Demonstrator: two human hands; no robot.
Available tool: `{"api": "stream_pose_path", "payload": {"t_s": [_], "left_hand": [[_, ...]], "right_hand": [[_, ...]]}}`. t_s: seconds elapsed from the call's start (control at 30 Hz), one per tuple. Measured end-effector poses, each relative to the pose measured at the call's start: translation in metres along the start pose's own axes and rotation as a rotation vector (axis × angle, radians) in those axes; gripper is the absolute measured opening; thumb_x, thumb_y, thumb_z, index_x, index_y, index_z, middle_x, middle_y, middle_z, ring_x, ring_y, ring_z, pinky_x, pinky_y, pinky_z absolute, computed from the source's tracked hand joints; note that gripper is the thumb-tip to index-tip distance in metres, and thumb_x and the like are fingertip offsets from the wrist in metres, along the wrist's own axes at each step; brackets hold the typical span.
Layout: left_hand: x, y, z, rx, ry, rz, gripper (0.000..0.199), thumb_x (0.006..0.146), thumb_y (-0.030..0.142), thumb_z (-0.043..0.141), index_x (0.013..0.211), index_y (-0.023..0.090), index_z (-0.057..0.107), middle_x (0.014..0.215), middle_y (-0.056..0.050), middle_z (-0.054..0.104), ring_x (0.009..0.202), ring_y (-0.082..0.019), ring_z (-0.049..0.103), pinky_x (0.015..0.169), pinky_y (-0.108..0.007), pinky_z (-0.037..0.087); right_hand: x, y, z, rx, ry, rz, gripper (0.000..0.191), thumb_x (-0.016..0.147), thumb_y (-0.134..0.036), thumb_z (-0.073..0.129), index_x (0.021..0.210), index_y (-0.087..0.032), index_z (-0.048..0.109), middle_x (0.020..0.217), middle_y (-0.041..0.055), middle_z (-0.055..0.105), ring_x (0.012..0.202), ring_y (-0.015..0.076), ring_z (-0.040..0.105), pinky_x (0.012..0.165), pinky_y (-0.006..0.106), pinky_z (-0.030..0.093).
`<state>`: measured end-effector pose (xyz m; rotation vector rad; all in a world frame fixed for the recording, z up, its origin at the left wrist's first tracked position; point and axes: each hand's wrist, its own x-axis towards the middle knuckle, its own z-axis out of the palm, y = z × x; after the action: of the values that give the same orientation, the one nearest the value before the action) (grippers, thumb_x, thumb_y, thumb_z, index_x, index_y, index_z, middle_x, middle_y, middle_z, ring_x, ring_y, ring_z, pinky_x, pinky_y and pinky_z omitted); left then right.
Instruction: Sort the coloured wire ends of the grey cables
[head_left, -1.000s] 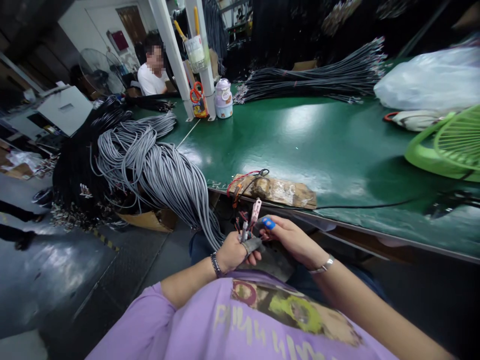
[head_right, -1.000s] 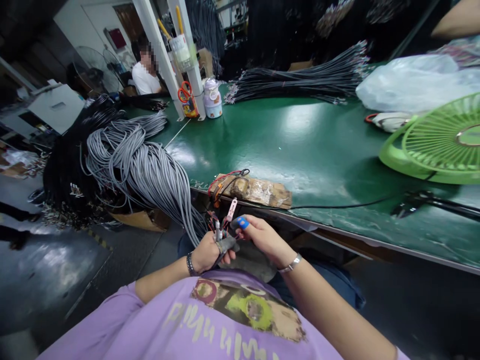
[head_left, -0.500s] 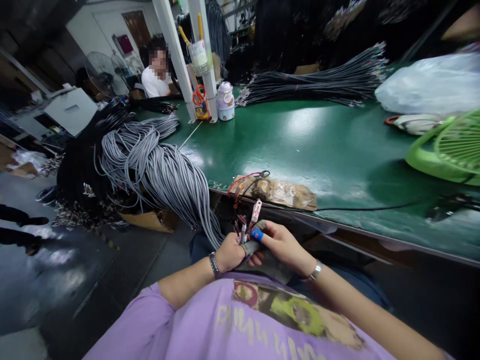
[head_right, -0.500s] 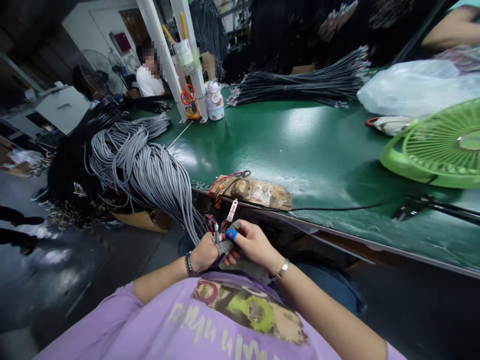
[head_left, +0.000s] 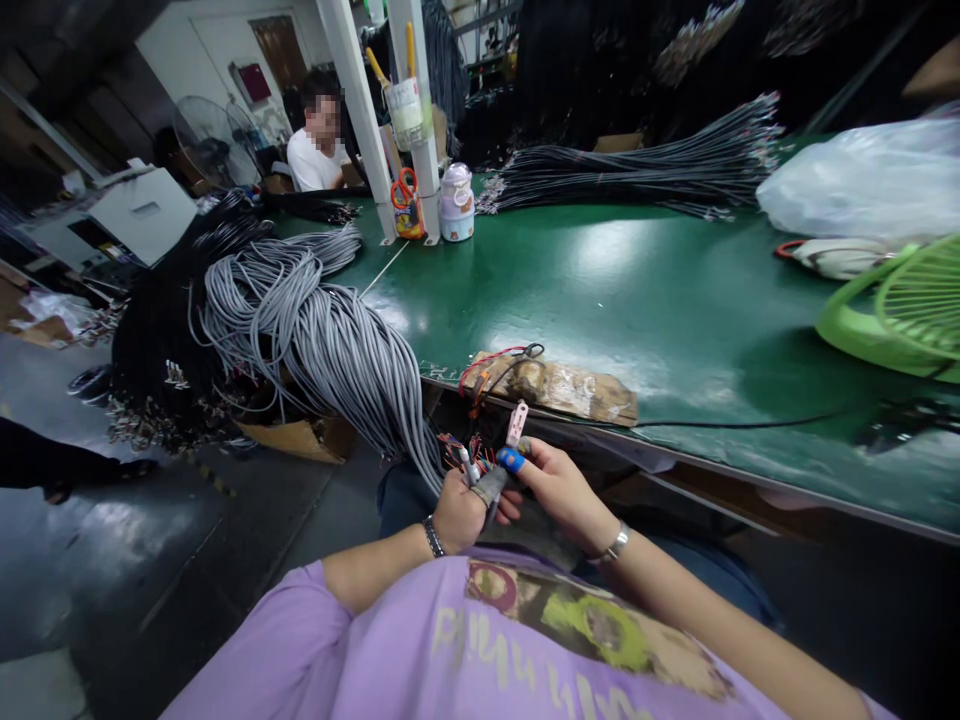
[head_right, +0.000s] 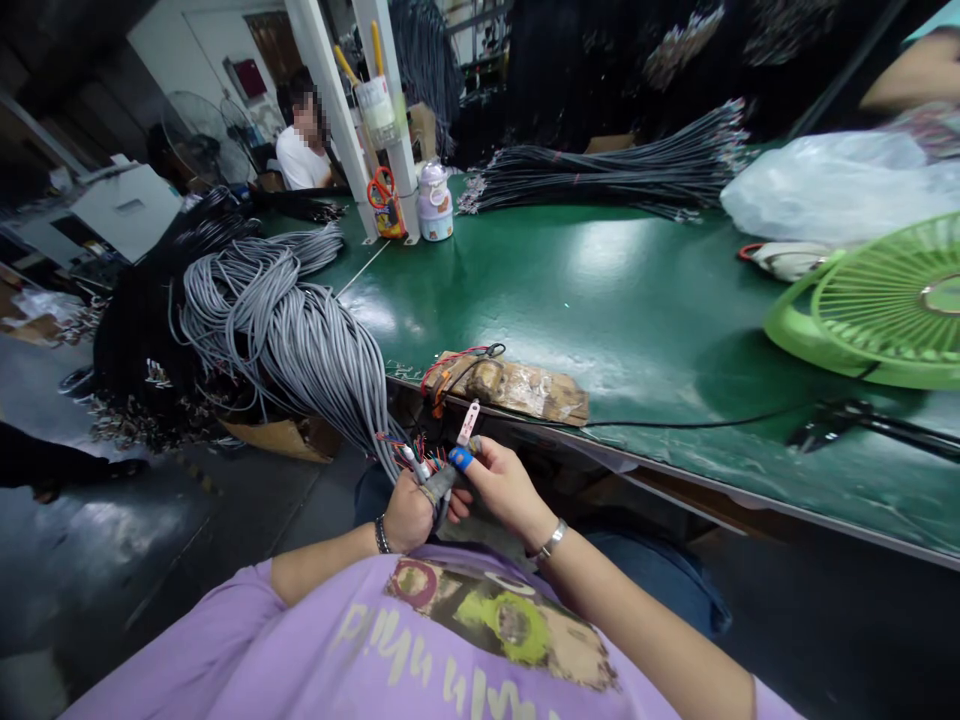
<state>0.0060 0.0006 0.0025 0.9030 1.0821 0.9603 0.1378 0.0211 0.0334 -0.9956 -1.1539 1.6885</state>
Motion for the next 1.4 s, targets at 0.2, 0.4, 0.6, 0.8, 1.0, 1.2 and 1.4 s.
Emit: {"api": "stream_pose_path", "payload": {"t_s": [0.2, 0.4, 0.6, 0.8, 1.0, 1.2, 1.4], "left_hand": [[-0.001, -0.001, -0.003, -0.007, 0.03, 0.015, 0.054, 0.071, 0.066, 0.062, 0.074, 0.012, 0.059, 0.061, -0.007, 0.067, 0.045, -0.012, 0.059, 0.041, -0.019, 0.043], [-0.002, 0.001, -0.001, 0.009, 0.021, 0.017, 0.053, 0.072, 0.065, 0.063, 0.071, 0.012, 0.059, 0.059, -0.006, 0.065, 0.044, -0.011, 0.057, 0.041, -0.019, 0.043], [-0.002, 0.004, -0.002, 0.002, 0.055, 0.011, 0.053, 0.071, 0.065, 0.063, 0.068, 0.012, 0.059, 0.054, -0.004, 0.062, 0.042, -0.009, 0.054, 0.041, -0.019, 0.041], [-0.004, 0.018, -0.003, -0.143, 0.043, -0.035, 0.047, 0.064, 0.056, 0.072, 0.073, 0.011, 0.063, 0.053, -0.001, 0.06, 0.037, -0.008, 0.051, 0.035, -0.018, 0.035], [0.002, 0.034, 0.003, -0.223, -0.124, -0.103, 0.044, 0.06, 0.052, 0.076, 0.068, 0.011, 0.062, 0.047, 0.0, 0.057, 0.032, -0.008, 0.047, 0.032, -0.019, 0.033], [0.006, 0.04, 0.005, -0.231, -0.205, -0.173, 0.043, 0.059, 0.05, 0.076, 0.065, 0.01, 0.063, 0.045, -0.001, 0.056, 0.031, -0.008, 0.046, 0.029, -0.019, 0.028], [0.009, 0.04, 0.004, -0.22, -0.206, -0.202, 0.044, 0.056, 0.051, 0.076, 0.065, 0.01, 0.062, 0.044, 0.0, 0.054, 0.03, -0.008, 0.044, 0.03, -0.02, 0.027]], "right_hand": [[-0.001, -0.004, -0.007, 0.028, -0.029, -0.001, 0.037, 0.072, -0.051, 0.073, 0.075, -0.018, 0.055, 0.057, -0.0011, 0.053, 0.049, 0.0115, 0.049, 0.049, 0.028, 0.041], [-0.004, -0.011, -0.002, 0.08, -0.079, 0.043, 0.04, 0.07, -0.052, 0.074, 0.075, -0.019, 0.052, 0.053, -0.0025, 0.051, 0.046, 0.0129, 0.049, 0.049, 0.03, 0.042], [-0.002, -0.003, -0.006, 0.008, 0.011, 0.031, 0.041, 0.066, -0.052, 0.076, 0.068, -0.018, 0.052, 0.055, -0.0014, 0.052, 0.05, 0.0115, 0.047, 0.051, 0.027, 0.039], [0.007, 0.013, -0.031, 0.223, 0.115, 0.126, 0.04, 0.07, -0.056, 0.071, 0.075, -0.017, 0.059, 0.068, 0.0, 0.056, 0.056, 0.0096, 0.045, 0.056, 0.025, 0.044], [0.023, -0.003, -0.028, 0.375, -0.07, 0.256, 0.049, 0.067, -0.061, 0.072, 0.085, -0.016, 0.065, 0.077, 0.0035, 0.062, 0.06, 0.0112, 0.051, 0.055, 0.025, 0.046], [0.027, 0.001, -0.018, 0.073, 0.191, -0.02, 0.047, 0.068, -0.063, 0.07, 0.067, -0.018, 0.059, 0.057, -0.0008, 0.052, 0.052, 0.0102, 0.042, 0.05, 0.025, 0.036], [0.031, 0.004, -0.014, 0.259, 0.112, 0.052, 0.054, 0.07, -0.072, 0.06, 0.07, -0.019, 0.062, 0.063, 0.0029, 0.059, 0.056, 0.0135, 0.049, 0.052, 0.027, 0.041]]}}
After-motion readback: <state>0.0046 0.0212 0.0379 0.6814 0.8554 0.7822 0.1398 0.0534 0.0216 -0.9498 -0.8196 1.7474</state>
